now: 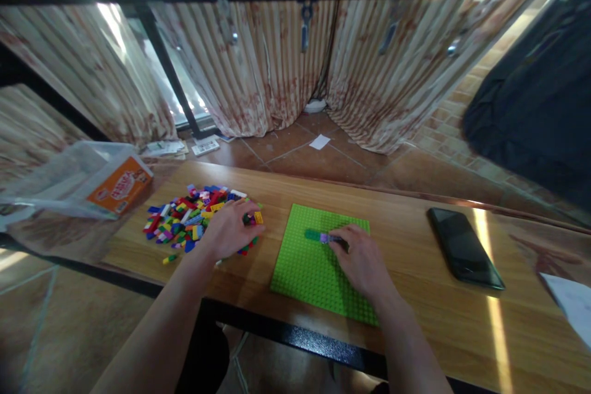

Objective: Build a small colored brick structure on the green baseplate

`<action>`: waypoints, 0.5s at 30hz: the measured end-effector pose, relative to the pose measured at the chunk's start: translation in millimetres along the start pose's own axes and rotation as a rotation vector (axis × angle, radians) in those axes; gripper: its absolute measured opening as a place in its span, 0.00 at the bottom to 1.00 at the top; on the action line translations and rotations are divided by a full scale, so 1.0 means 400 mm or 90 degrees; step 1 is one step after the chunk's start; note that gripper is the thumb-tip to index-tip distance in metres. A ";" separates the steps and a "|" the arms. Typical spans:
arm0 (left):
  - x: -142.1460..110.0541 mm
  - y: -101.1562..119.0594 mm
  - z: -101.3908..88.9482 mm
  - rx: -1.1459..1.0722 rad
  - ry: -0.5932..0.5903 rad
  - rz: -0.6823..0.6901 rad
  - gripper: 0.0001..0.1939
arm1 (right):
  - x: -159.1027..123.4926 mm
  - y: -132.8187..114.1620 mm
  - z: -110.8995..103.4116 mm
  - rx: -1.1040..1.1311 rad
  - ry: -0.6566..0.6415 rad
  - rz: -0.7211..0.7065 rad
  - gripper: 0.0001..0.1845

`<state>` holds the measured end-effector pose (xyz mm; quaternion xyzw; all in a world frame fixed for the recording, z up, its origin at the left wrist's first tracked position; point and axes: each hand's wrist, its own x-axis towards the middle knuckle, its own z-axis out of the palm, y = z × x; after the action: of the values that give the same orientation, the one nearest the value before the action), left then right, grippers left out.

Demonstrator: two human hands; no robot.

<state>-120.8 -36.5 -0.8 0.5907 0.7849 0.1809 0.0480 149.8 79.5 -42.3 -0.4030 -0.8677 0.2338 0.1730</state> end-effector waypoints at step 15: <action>-0.008 -0.002 0.010 0.015 -0.018 0.017 0.10 | 0.000 -0.009 -0.010 0.022 0.009 -0.009 0.11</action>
<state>-119.6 -38.8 -5.4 0.6041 0.7783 0.1641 0.0495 149.7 78.5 -36.9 -0.3950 -0.8653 0.2450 0.1877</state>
